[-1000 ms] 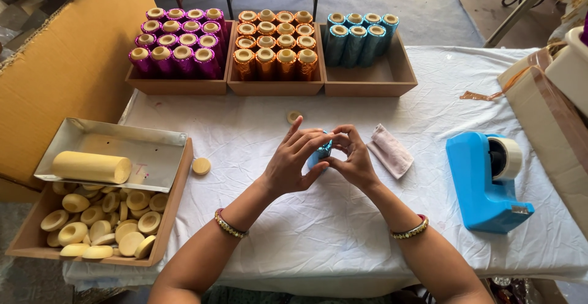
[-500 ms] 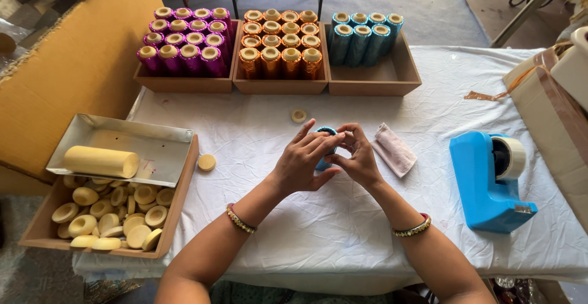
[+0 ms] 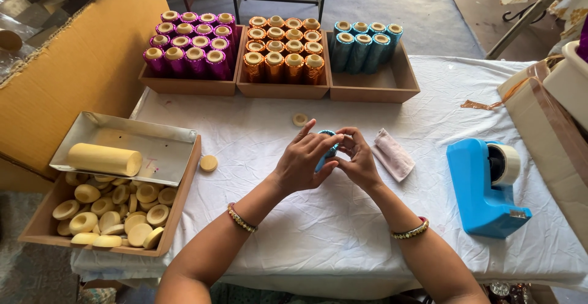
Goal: The person wraps a teal foil sheet around a cylindrical candle, secures it with tape, and places it in a box. They then pick up a beige candle and wipe it with a cloth.
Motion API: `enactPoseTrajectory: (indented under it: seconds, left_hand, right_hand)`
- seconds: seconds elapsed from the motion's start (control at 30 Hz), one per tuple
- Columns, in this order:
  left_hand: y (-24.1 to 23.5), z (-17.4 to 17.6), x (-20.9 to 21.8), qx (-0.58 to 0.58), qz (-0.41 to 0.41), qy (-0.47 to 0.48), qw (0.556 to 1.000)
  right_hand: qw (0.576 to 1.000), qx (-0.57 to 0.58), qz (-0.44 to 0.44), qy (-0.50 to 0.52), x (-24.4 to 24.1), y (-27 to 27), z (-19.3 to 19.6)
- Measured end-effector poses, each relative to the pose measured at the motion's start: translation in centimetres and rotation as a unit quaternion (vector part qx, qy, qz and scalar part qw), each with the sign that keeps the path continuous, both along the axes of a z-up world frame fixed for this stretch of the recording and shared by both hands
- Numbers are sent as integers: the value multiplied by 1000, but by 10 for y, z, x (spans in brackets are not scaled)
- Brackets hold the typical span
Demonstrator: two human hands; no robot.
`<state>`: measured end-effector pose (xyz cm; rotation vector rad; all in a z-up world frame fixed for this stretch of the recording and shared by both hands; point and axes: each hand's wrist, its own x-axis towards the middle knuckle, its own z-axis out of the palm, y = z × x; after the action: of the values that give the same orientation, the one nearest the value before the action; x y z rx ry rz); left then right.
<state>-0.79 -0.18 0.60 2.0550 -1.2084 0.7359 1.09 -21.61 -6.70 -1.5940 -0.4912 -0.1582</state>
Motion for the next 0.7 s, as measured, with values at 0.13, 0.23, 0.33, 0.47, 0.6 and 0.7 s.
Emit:
enactPoseTrajectory:
  seconds: [0.13, 0.23, 0.33, 0.47, 0.6, 0.7]
  left_hand:
    - [10, 13, 4, -113, -66, 50, 990]
    - [20, 1, 20, -237, -68, 0, 969]
    - [30, -12, 36, -267, 7, 60, 962]
    - [37, -31, 53, -212, 106, 176, 955]
    - [38, -45, 64, -202, 138, 215, 945]
    - [37, -53, 68, -191, 140, 253, 938]
  right_hand:
    - [999, 30, 27, 3, -2, 1, 7]
    - [999, 18, 8, 30, -4, 1, 18]
    - [994, 84, -1, 72, 1, -5, 19]
    - [997, 44, -58, -5, 16, -16, 16]
    - [994, 77, -70, 13, 42, -25, 22]
    - [993, 72, -90, 8, 61, -28, 25]
